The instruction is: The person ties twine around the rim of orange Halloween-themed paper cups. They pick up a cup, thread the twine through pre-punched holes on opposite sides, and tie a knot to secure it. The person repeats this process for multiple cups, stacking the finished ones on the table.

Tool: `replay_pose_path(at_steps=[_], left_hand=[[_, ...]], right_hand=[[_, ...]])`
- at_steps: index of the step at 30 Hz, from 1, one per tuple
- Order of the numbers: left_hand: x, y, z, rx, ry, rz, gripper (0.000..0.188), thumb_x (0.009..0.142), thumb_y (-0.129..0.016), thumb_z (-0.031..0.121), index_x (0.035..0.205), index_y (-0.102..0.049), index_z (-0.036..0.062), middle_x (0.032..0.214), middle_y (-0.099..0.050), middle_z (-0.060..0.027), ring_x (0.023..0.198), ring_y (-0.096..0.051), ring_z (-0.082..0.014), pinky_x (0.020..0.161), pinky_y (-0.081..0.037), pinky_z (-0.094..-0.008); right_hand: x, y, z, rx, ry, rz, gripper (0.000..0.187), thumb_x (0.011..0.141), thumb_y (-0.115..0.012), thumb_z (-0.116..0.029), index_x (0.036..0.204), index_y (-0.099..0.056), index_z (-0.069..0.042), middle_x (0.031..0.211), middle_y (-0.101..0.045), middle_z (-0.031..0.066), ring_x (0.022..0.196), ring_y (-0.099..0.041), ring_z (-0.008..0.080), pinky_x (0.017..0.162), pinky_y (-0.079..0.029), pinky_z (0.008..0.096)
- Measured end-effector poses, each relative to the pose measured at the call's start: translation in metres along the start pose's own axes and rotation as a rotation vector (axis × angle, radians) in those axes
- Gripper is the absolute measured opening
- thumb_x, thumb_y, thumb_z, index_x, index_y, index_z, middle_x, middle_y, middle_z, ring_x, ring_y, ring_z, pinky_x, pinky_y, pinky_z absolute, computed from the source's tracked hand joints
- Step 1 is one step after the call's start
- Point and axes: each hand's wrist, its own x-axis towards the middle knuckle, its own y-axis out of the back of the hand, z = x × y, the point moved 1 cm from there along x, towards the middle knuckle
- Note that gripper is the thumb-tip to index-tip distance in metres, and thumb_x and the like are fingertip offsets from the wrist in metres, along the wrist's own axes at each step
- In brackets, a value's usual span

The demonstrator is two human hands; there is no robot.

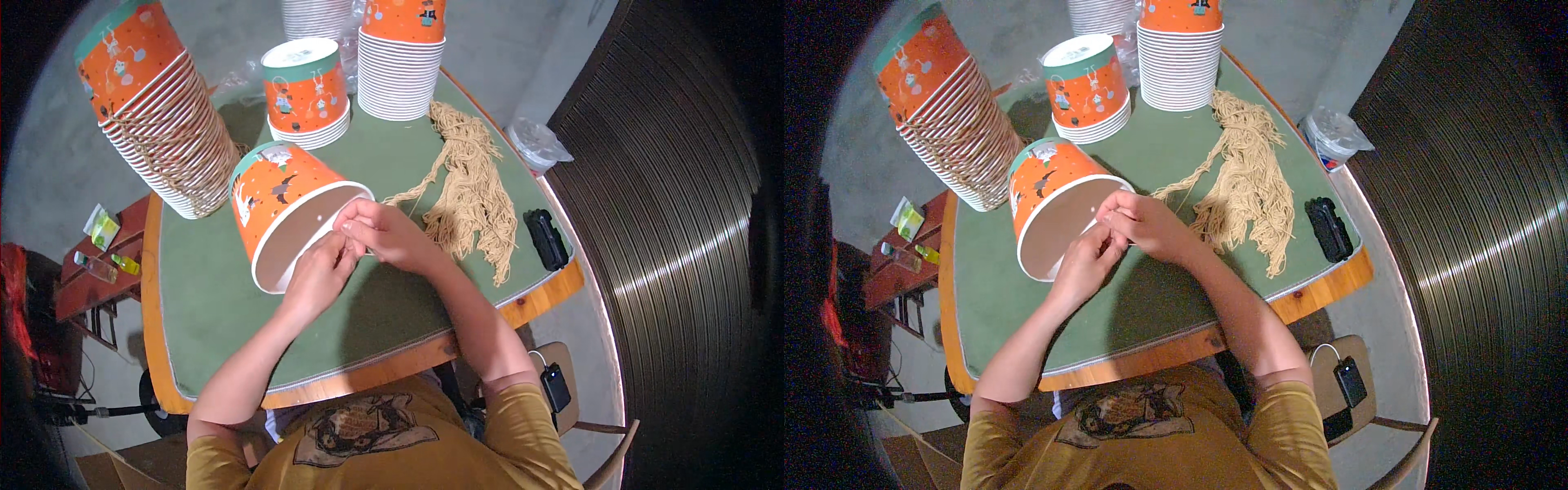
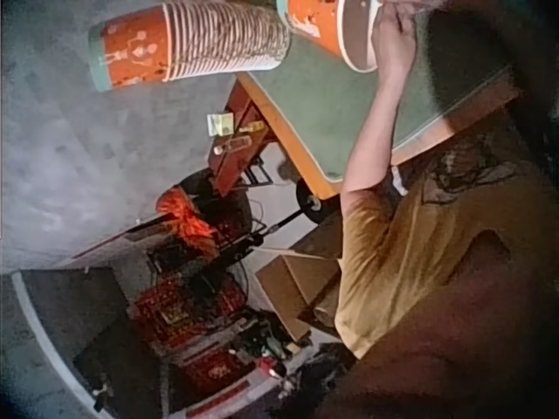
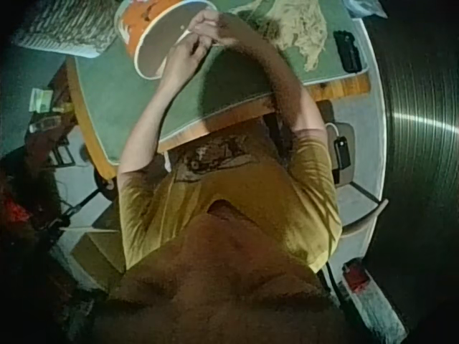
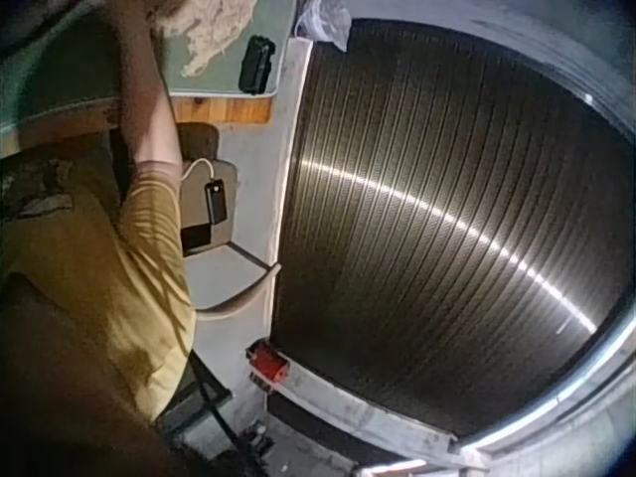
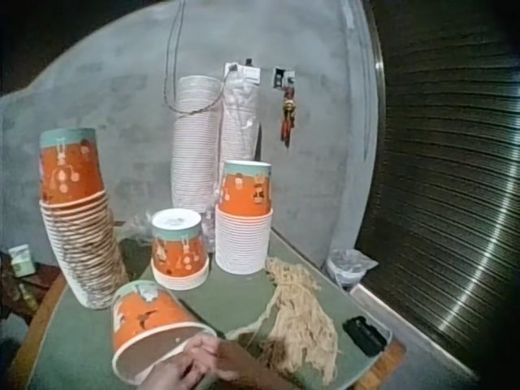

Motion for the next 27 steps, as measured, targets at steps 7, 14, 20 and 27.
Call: replay_pose_path(at_steps=[7, 14, 20, 27], left_hand=[[0.012, 0.004, -0.032, -0.34, 0.146, -0.148, 0.015, 0.091, -0.058, 0.018, 0.086, -0.057, 0.0045, 0.069, -0.05, 0.0036, 0.065, -0.044, -0.0059, 0.06, -0.04, -0.0249], [0.013, 0.013, -0.019, -0.39, 0.239, -0.213, 0.016, 0.091, -0.059, 0.02, 0.084, -0.057, 0.006, 0.07, -0.049, 0.0064, 0.066, -0.042, -0.0039, 0.06, -0.038, -0.0231], [0.013, 0.016, -0.018, -0.438, 0.285, -0.242, 0.017, 0.092, -0.058, 0.021, 0.084, -0.057, 0.0057, 0.07, -0.05, 0.006, 0.066, -0.043, -0.0038, 0.06, -0.037, -0.0225], [0.015, 0.017, -0.019, -0.503, 0.296, -0.293, 0.015, 0.096, -0.055, 0.019, 0.085, -0.058, 0.0093, 0.073, -0.047, 0.008, 0.066, -0.04, -0.002, 0.058, -0.032, -0.0188]], right_hand=[[-0.019, 0.014, -0.006, -0.608, 0.256, 0.092, 0.017, 0.088, -0.062, -0.022, 0.083, -0.061, -0.007, 0.078, -0.059, 0.0059, 0.073, -0.057, 0.021, 0.065, -0.047, 0.0298], [-0.024, 0.006, 0.003, -1.008, 0.368, 0.21, 0.014, 0.08, -0.07, -0.019, 0.086, -0.061, -0.01, 0.087, -0.057, 0.005, 0.09, -0.057, 0.0246, 0.073, -0.05, 0.0362], [-0.025, 0.0, -0.001, -1.036, 0.372, 0.232, 0.016, 0.079, -0.072, -0.02, 0.085, -0.06, -0.011, 0.087, -0.058, 0.003, 0.089, -0.058, 0.0234, 0.071, -0.051, 0.0355], [-0.024, -0.008, 0.005, -1.138, 0.364, 0.254, 0.014, 0.079, -0.071, -0.017, 0.084, -0.059, -0.011, 0.084, -0.058, 0.0038, 0.085, -0.059, 0.0235, 0.069, -0.051, 0.0364]])
